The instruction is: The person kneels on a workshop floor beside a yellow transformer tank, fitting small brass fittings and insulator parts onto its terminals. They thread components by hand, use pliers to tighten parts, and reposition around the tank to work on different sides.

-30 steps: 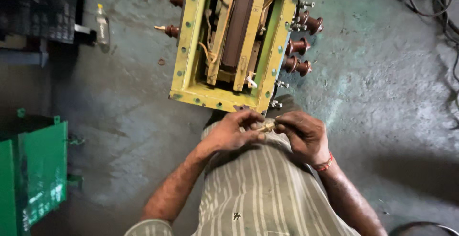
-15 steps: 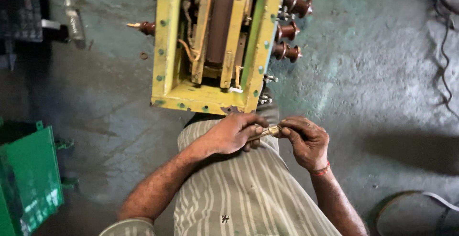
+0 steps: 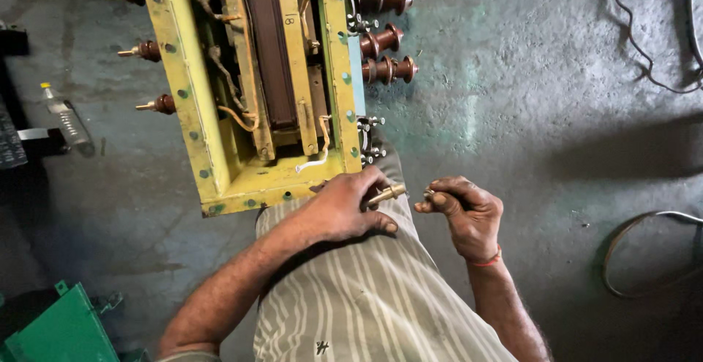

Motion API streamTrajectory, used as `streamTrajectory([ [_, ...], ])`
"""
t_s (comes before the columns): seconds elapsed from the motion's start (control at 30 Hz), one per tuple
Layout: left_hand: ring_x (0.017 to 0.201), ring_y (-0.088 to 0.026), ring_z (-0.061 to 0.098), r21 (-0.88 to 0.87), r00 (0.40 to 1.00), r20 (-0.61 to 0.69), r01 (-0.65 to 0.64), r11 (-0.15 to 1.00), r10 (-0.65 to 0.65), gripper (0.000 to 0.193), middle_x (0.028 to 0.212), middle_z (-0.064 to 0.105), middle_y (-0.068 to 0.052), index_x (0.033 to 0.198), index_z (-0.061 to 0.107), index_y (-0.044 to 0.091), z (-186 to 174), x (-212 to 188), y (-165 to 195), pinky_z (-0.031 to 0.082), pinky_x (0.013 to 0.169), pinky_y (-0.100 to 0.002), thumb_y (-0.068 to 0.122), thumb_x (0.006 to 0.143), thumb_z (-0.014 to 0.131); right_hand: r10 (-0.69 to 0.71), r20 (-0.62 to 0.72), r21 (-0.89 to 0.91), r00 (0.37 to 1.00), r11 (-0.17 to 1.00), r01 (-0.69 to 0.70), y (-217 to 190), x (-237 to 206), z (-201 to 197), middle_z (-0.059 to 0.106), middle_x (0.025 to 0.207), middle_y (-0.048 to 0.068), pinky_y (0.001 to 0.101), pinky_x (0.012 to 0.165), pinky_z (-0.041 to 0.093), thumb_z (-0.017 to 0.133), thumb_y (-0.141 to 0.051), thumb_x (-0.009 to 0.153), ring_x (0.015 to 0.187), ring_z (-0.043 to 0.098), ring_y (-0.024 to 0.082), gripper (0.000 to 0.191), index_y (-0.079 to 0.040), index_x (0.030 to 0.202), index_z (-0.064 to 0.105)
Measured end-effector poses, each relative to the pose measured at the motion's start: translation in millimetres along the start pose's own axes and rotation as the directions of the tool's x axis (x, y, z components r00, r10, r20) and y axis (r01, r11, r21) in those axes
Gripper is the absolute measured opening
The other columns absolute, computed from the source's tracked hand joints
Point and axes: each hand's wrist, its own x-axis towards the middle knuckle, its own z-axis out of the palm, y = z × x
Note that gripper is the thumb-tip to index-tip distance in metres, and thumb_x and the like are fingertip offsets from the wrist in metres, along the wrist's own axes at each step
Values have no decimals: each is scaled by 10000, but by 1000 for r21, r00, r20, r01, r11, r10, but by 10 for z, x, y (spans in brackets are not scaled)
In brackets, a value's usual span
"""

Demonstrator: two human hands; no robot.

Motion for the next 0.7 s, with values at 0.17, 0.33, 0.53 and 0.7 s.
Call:
streamTrajectory([
  [0.17,830,-168,733,-161,999,-43,-8,987,1,480,894,762,-70,1059,646,69,137,-42,94,570,774,-318,317,728,890,152,-64,301,986,945,-126,54,-20,-221,708,1000,185,457,798,666,707,60,944,815,724,231,114,98,1052,705],
  [0.33,706,-184,647,-71,995,-61,-89,993,85,456,782,681,-76,1012,647,63,200,84,112,531,671,-344,315,741,914,144,-198,268,970,959,-88,-12,-36,-383,717,1044,172,415,859,640,700,110,903,891,741,248,138,66,1033,694],
  [0.53,728,-185,674,-112,992,-40,-121,986,118,409,829,690,-70,1031,644,68,247,102,114,537,668,-339,260,769,892,-263,-267,-713,927,701,-7,-129,62,-418,742,1033,121,323,858,606,760,58,899,931,734,189,227,22,1119,721],
  [0.7,819,-190,704,-103,955,-129,-282,954,268,347,926,705,-72,1066,642,63,195,39,127,558,730,-342,186,824,858,-293,-220,-865,931,500,-47,-114,160,-478,745,1008,103,304,838,590,765,24,905,902,735,161,295,1,1196,727],
])
